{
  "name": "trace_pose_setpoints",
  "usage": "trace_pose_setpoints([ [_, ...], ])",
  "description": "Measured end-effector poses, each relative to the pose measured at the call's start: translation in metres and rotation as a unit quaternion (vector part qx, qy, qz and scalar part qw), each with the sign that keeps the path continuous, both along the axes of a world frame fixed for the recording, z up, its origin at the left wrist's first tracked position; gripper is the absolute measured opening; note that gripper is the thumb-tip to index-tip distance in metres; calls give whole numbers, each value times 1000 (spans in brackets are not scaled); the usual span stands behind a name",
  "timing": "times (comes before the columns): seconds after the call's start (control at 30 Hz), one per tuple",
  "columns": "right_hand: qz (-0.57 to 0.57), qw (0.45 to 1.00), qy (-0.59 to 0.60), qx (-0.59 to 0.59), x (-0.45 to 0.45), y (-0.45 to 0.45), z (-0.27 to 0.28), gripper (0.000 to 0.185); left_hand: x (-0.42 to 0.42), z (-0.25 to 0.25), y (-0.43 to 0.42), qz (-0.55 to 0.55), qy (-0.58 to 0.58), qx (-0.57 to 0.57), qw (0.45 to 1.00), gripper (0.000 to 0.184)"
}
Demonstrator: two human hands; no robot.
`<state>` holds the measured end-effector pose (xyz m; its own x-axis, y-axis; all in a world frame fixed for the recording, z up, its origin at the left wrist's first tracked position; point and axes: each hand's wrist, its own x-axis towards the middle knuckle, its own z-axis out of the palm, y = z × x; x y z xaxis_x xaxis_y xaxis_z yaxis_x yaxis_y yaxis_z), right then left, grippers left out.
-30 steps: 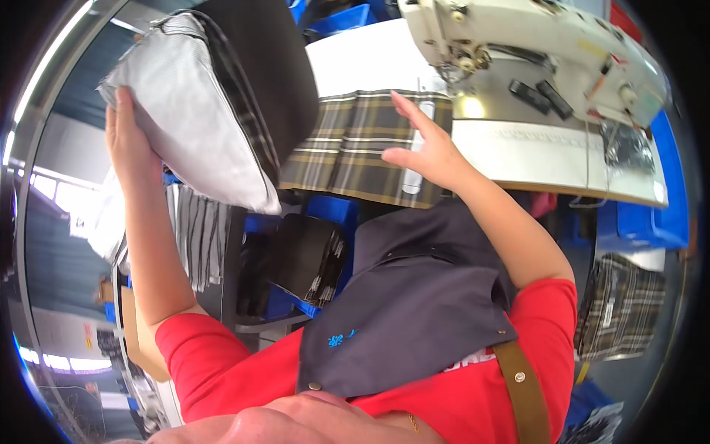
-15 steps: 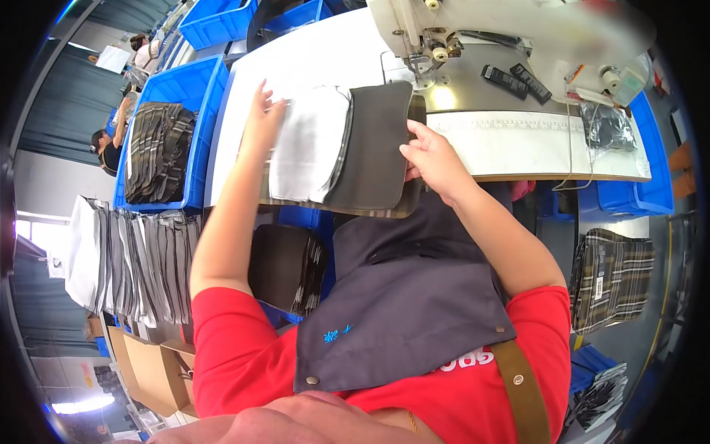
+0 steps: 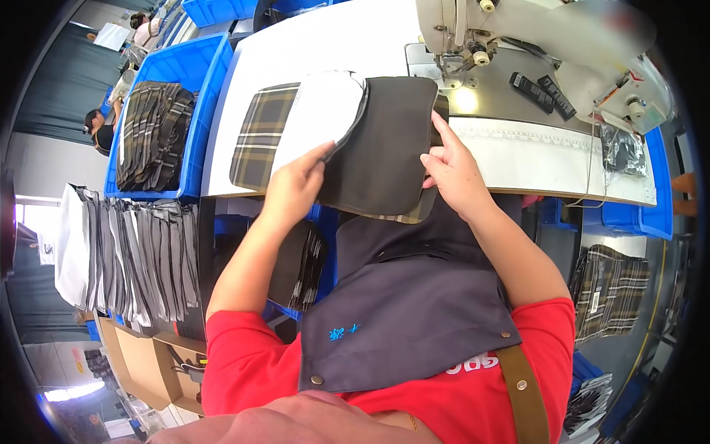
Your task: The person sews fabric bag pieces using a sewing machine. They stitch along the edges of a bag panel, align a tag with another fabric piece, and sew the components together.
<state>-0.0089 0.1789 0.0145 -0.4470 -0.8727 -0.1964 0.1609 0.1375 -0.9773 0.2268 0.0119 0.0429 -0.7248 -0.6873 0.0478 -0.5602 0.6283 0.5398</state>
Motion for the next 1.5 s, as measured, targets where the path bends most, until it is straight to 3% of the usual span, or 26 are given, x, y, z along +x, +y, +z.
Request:
trace_pose_setpoints([
  [0.07, -1, 1000, 5, -3, -2, 1, -2, 76, 7, 13, -18, 56, 34, 144, 987, 36],
  [0.13, 13, 1000, -8, -20, -6, 2, -8, 77, 15, 26, -33, 83, 212, 135, 964, 37],
  [0.27, 25, 998, 0, -64, -11, 5, -10, 78, 46, 58, -82, 112, 449, 68, 884, 36],
  [0.33, 6, 996, -38, -84, -9, 9, -5, 79, 66, 66, -97, 101, 537, 135, 827, 39],
  [0.4, -14, 996, -51, -76, -3, 14, 8, 79, 77, 68, -97, 126, 555, 139, 811, 42],
  [0.57, -7, 998, -43, -36, -11, 24, -7, 81, 94, 4, -108, 218, 498, 200, 816, 49],
  [0.6, 9, 999, -40, -36, -13, 25, -8, 81, 99, -17, -114, 230, 417, 160, 865, 53],
  [0.67, 17, 999, -38, -34, -15, 26, -8, 81, 94, -54, -124, 243, 338, 12, 909, 55],
  [0.7, 12, 999, -49, -17, -15, 25, -5, 81, 85, -54, -124, 222, 278, -72, 932, 57],
  [0.8, -7, 997, -74, 2, -15, 26, 1, 77, 9, -25, -96, 158, 269, -56, 948, 52],
  [0.87, -23, 997, -59, -39, -17, 27, 0, 57, -43, -26, -100, 9, 200, -185, 962, 44],
  [0.9, -23, 997, -58, -38, -22, 27, -9, 57, -73, -25, -90, -12, 198, -136, 971, 41],
  [0.97, 12, 986, 149, -70, -37, 29, -33, 33, -132, -25, -70, -87, 208, -78, 971, 36],
  [1.0, 9, 986, 150, -69, -44, 26, -33, 33, -158, -27, -66, -141, 220, -68, 963, 35],
  [1.03, 36, 922, 372, -105, -52, 24, -31, 28, -179, -35, -65, -170, 211, -84, 959, 32],
  [1.07, 61, 806, 573, -134, -60, 23, -27, 23, -199, -41, -64, -200, 201, -100, 954, 30],
  [1.13, 89, 786, 601, -118, -67, 16, -14, 25, -219, -55, -64, -211, 198, -99, 952, 28],
  [1.23, 125, 706, 684, -130, -82, -1, -15, 32, -225, -64, -61, -195, 157, -99, 963, 26],
  [1.43, 242, 699, 655, -154, -102, -32, -23, 48, -203, -57, -66, -180, 204, -59, 960, 18],
  [1.5, 219, 689, 668, -175, -101, -33, -26, 48, -198, -49, -68, -190, 214, -19, 958, 13],
])
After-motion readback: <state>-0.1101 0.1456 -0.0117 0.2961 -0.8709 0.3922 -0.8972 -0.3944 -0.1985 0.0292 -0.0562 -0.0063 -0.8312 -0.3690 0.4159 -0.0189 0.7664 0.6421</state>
